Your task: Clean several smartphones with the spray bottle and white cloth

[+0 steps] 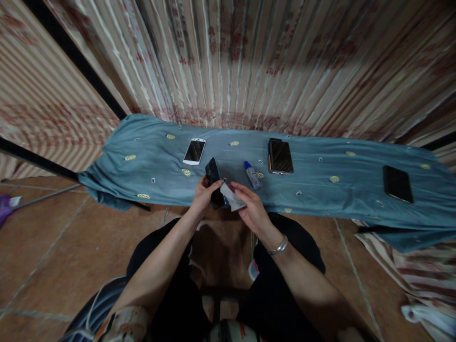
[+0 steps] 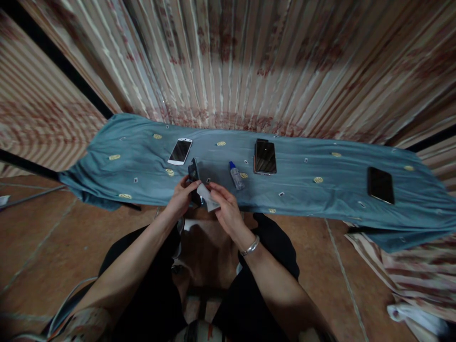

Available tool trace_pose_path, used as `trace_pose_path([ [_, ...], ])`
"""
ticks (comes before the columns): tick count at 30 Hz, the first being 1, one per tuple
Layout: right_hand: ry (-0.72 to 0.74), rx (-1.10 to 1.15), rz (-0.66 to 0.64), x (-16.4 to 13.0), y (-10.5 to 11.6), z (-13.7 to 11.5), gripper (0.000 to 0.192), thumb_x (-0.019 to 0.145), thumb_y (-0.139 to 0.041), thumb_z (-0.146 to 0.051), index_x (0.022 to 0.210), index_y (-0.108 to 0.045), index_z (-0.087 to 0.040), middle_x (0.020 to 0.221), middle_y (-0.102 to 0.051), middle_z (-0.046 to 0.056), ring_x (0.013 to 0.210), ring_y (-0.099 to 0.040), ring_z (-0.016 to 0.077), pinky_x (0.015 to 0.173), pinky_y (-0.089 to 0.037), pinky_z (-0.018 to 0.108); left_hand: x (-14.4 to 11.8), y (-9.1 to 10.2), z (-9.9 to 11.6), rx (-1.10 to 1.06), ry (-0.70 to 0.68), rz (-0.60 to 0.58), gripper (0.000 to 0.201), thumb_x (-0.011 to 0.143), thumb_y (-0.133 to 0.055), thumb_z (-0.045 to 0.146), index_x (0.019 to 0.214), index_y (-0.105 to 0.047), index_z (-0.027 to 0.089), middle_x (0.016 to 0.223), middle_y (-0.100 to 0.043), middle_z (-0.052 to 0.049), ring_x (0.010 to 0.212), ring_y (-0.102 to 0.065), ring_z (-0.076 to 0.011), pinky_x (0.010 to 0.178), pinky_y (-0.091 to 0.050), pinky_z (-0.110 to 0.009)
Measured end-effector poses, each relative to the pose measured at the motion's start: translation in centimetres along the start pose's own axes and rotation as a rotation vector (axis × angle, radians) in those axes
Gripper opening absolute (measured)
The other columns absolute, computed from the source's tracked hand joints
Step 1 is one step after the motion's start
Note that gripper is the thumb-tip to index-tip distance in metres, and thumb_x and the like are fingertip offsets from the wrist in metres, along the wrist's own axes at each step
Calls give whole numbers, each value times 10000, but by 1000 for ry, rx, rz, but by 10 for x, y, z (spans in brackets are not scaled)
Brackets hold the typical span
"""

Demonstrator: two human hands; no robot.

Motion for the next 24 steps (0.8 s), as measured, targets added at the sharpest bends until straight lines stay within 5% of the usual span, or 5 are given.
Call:
trace_pose_path([
  [4,-34,57,0,3,-1,-1,249,729,-765,-387,905,-757,-211,1009,-783,43,1093,-686,229,1006,-530,357,1,-3,-5,-3,1,-32,635,464,-898,300,1012,-611,155,775,-679,23,676,-627,-127,677,-486,-258],
  [9,3,-24,-111,-3,-11,0,378,651,-776,-211,1024,-724,-241,1077,-769,17,1200,-645,238,1065,-495,380,1,-1,-3,35,-3,6,696,454,-901,318,1064,-611,151,783,-677,20,673,-624,-134,661,-486,-263],
  [16,-9,-26,13,2,-1,3,236,681,-785,-297,894,-755,-200,926,-798,49,1108,-699,274,1037,-528,445,2,-3,-5,22,0,5,724,436,-900,287,1079,-596,155,820,-688,11,730,-642,-145,724,-507,-279],
  [24,-37,81,-2,-1,-7,0,218,751,-745,-271,957,-754,-203,1032,-791,46,1183,-666,239,1098,-483,398,1,-4,-3,34,2,9,684,456,-894,301,1060,-604,162,804,-680,17,705,-633,-138,693,-494,-268],
])
Point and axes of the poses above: each hand's wrist, its own x-axis towards the middle knuckle, its own y-axis out of the back of the hand, z = x × y, the point moved 6 cm from there along x, towards the middle knuckle
